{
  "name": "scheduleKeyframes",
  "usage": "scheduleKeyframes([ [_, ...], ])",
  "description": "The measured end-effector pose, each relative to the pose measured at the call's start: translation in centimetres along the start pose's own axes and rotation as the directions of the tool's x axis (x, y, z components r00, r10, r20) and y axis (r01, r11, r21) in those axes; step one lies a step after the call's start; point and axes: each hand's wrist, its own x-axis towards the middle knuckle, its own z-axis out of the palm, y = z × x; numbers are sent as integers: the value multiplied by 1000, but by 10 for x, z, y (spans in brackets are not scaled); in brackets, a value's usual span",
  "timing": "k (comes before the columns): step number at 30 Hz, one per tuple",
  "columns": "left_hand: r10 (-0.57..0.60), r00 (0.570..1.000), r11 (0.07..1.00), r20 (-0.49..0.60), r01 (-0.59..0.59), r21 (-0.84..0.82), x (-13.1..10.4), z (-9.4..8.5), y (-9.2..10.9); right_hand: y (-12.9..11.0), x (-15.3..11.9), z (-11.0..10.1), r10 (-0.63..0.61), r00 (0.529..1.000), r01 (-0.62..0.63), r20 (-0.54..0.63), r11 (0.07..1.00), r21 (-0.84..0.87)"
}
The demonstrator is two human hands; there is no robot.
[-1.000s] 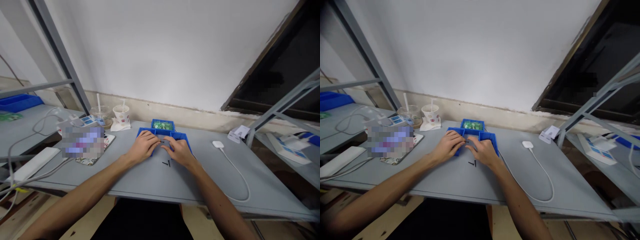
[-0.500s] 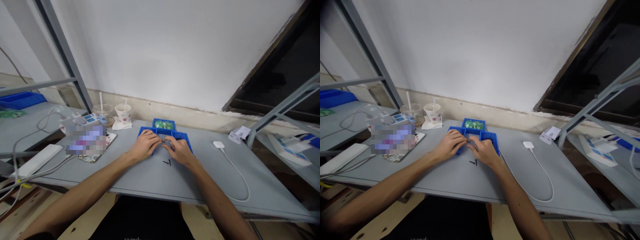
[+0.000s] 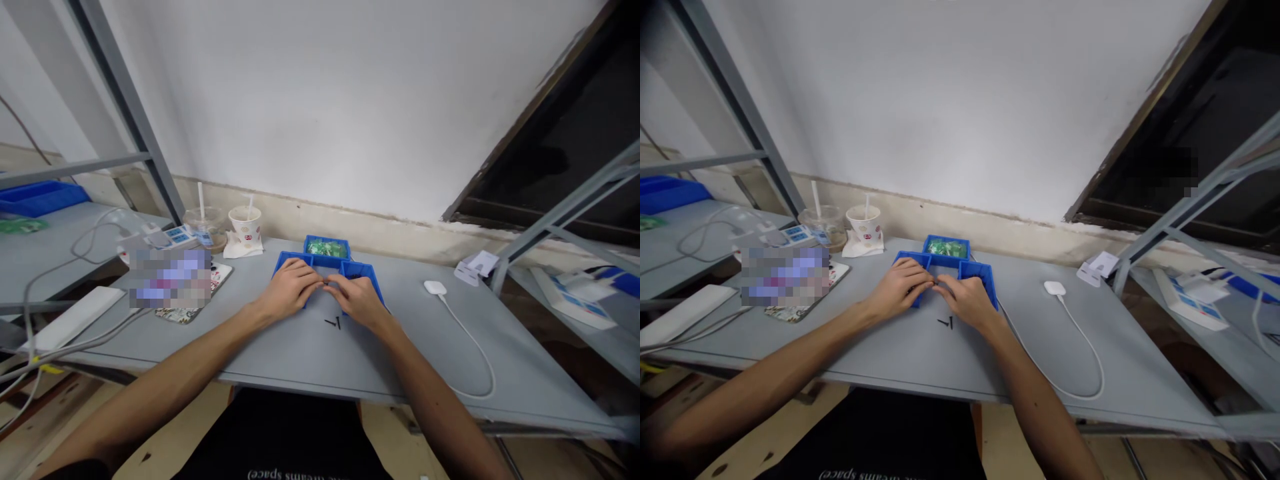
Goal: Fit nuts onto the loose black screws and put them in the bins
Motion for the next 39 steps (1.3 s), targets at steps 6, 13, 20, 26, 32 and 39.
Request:
scheduleKeyframes([
  [6, 4, 1000, 1000, 4, -4, -2, 0, 0, 1, -1, 0, 0, 8, 1000, -8, 1, 1000, -20],
  [13, 15, 1000, 1000, 2, -15, 0, 0, -1, 1, -1, 0, 0, -5, 1000, 5, 1, 999, -37],
  [20, 15, 1000, 1000, 11, -15, 5, 0, -2, 2, -3, 1, -2, -20, 1000, 20, 10, 999, -28],
  [26, 20, 1000, 1000, 0, -20, 0, 0, -1, 1, 0, -1, 0, -13, 1000, 13, 4, 999, -31],
  [32, 22, 1000, 1000, 9, -22, -3, 1, -1, 2, 0, 0, 0, -23, 1000, 24, 13, 999, -43],
  [39, 47, 999, 999, -19, -48, -16, 2, -4, 5, 0, 1, -3, -95, 994, 95, -56, 995, -13],
])
